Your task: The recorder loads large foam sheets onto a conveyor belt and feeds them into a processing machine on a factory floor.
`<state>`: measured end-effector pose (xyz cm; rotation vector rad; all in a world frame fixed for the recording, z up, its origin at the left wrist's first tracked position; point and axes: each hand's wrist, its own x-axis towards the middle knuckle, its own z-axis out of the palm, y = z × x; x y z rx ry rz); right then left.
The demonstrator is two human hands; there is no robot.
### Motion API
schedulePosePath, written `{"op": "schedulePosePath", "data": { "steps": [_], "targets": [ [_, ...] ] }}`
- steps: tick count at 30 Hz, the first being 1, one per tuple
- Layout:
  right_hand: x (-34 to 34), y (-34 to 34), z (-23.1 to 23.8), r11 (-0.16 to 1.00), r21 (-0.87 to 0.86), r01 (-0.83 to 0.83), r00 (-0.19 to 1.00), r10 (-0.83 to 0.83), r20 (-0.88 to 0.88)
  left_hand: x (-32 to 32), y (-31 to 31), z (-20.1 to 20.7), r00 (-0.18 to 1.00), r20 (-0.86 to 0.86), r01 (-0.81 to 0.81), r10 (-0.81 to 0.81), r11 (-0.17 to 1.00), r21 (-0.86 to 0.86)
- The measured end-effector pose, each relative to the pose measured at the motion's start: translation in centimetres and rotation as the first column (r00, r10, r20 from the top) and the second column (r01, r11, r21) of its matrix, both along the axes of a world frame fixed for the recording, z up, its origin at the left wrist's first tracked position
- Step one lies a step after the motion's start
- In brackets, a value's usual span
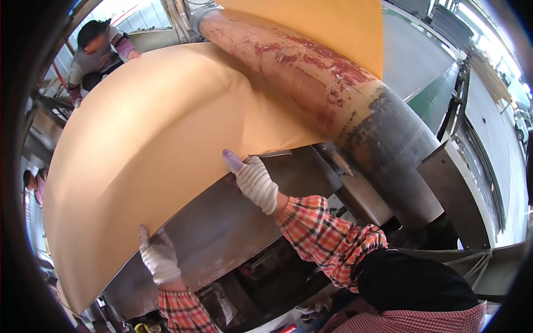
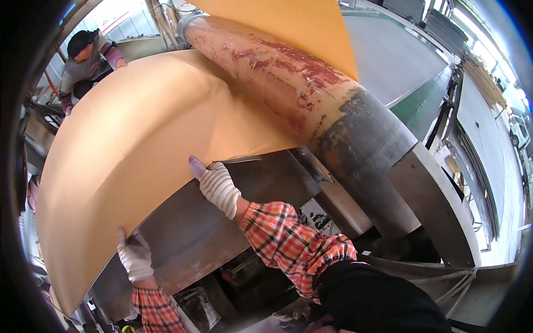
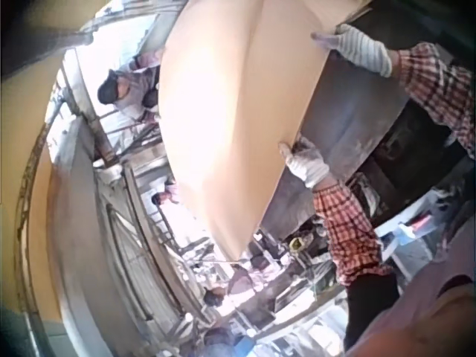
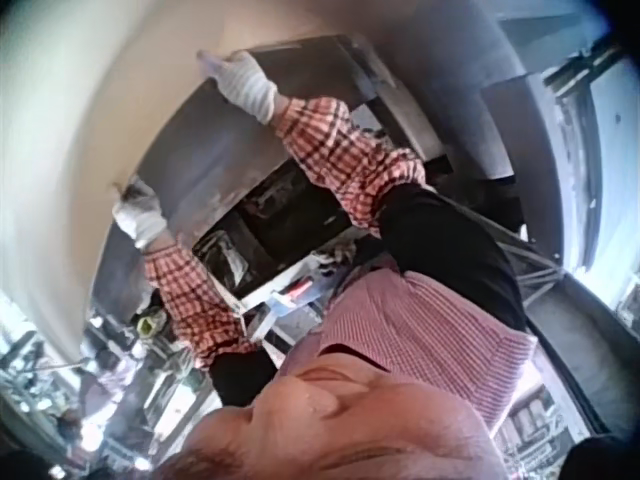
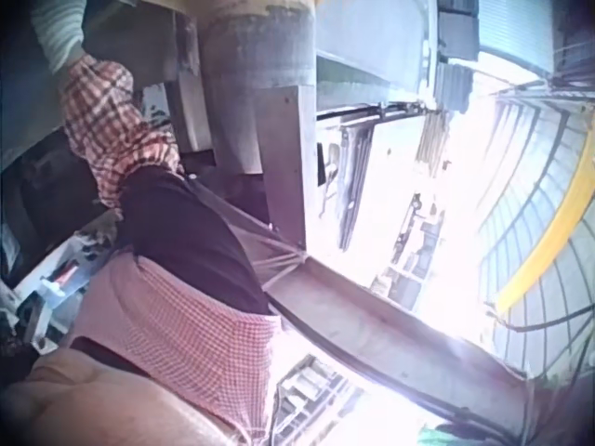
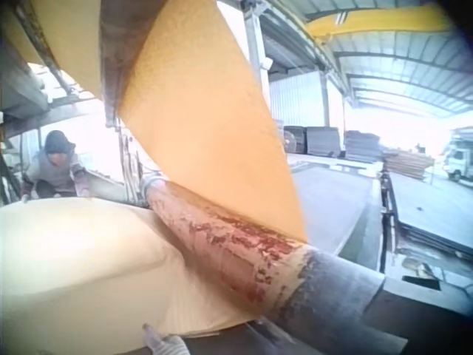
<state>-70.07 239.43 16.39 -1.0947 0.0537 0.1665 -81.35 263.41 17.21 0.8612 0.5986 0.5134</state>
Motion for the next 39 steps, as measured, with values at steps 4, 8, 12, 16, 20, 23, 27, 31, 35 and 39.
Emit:
{"op": "schedulePosePath", "data": {
  "steps": [4,8,12,16,20,23,27,31,35,39],
  "targets": [
    [-1.2,-1.0,3.2,0.996,0.085,-0.005,0.988,0.018,-0.152,-0.9,-0.8,3.4,0.994,0.106,0.016,-0.020,0.999,0.041],
    [-1.0,0.3,5.8,0.974,0.218,-0.062,0.998,0.061,0.010,-1.0,2.5,5.6,0.985,0.164,0.063,-0.063,0.998,0.006],
    [-1.5,4.2,4.7,0.960,0.242,-0.141,0.984,0.110,0.137,-2.3,6.5,5.6,0.996,0.084,-0.015,0.001,0.985,0.173],
    [-2.5,6.1,6.5,0.949,-0.068,-0.308,0.916,0.315,0.247,-6.4,19.2,1.8,0.946,0.114,0.293,-0.302,0.952,0.087],
    [-2.7,9.6,7.0,0.906,-0.302,-0.297,0.832,0.401,0.383,-7.0,21.2,5.5,0.989,0.110,0.078,-0.098,0.982,0.170],
    [-3.9,8.2,7.1,0.910,-0.140,-0.391,0.859,0.415,0.299,-6.9,19.4,7.2,0.982,0.122,0.116,-0.141,0.974,0.194],
    [-5.2,4.2,4.6,0.900,0.345,-0.266,0.964,0.259,0.066,-7.2,17.8,6.4,0.992,-0.091,-0.037,0.085,0.898,0.438],
    [-0.7,-1.1,-1.8,0.948,0.316,-0.044,0.989,0.086,-0.119,-6.2,16.3,5.5,0.983,-0.019,-0.180,0.182,0.981,0.066],
    [1.2,0.2,-0.6,0.980,0.191,0.051,0.996,-0.035,-0.086,-8.3,23.7,0.9,0.998,-0.057,-0.028,0.028,0.999,0.016],
    [1.3,-1.6,1.6,0.967,0.250,0.043,0.984,-0.084,0.155,-8.5,23.5,1.9,0.830,-0.276,0.366,0.484,-0.099,0.926]
  ]
}}
